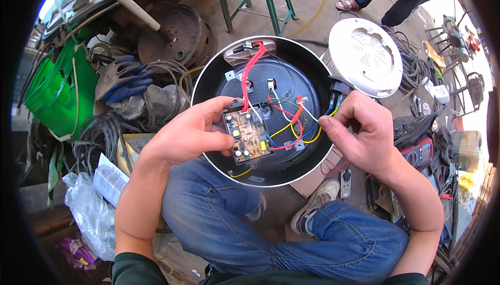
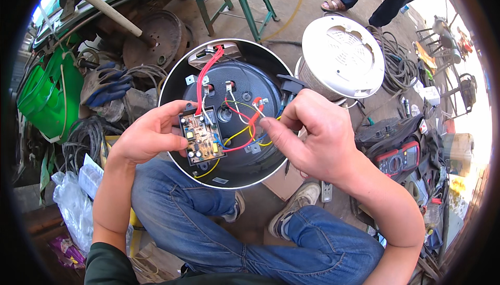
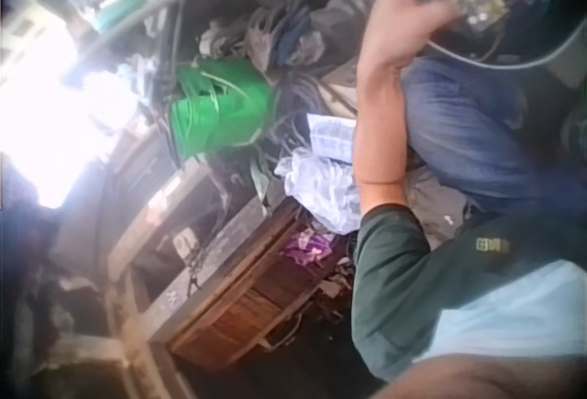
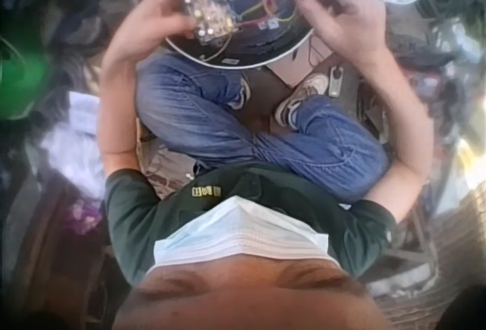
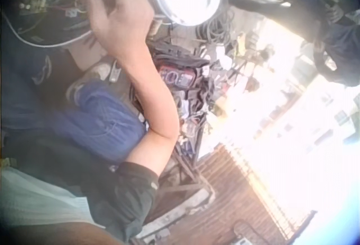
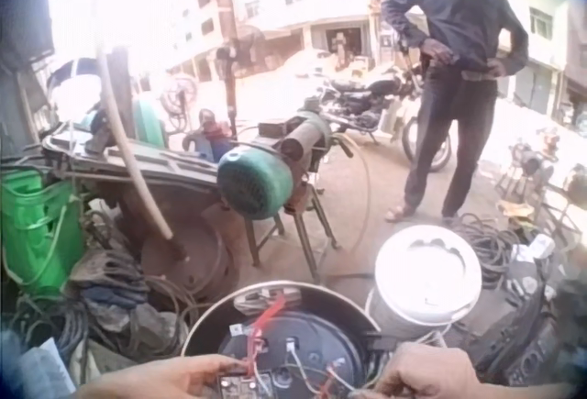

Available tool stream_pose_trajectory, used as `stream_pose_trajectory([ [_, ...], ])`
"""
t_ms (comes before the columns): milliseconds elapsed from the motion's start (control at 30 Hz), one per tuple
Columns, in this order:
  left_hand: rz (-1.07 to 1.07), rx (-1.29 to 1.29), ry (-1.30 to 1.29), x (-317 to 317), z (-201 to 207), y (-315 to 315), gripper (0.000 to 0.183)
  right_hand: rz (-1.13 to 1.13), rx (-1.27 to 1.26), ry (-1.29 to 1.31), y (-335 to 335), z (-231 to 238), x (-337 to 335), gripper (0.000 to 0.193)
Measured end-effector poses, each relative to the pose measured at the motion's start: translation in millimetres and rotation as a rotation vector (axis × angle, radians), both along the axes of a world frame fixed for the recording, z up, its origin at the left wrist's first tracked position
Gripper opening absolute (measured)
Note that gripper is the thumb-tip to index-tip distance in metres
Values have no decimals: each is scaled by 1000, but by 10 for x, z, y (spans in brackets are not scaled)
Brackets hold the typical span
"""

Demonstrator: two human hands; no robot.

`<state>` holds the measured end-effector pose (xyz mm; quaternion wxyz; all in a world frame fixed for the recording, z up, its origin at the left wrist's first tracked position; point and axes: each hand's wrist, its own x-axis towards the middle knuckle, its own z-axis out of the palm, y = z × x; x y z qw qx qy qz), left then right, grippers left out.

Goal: The person sits on the floor and uses a multimeter to test a circuit board removed from a circular housing. They probe various points on the board and wires while occasionally adjusting the multimeter.

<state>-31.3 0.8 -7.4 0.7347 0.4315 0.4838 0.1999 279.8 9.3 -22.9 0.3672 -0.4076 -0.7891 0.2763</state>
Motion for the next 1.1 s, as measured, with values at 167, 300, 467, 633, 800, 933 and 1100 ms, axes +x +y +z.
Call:
stream_pose_trajectory([
  [167, 21, -14, -93, 26, -24, 11, 66, 50, 106, -88, -16, 32, -130, 14],
  [300, 34, -19, -65, 3, -25, 13, 68, -8, 61, -221, -5, 48, -89, 17],
  [467, 19, 3, -30, 8, -40, 24, 69, -5, 149, -242, -31, 30, -116, 18],
  [633, -19, 45, 2, 5, -24, 26, 65, 102, 176, -240, -93, 57, -209, 16],
  [800, 1, 86, 11, 10, -45, 6, 64, 194, 153, -242, -137, 32, -268, 17],
  [933, -5, 79, 19, -3, -55, 8, 64, 220, 119, -236, -162, -6, -287, 17],
  [1100, -9, 54, 6, 4, -31, 20, 65, 237, 82, -226, -194, -1, -330, 21],
])
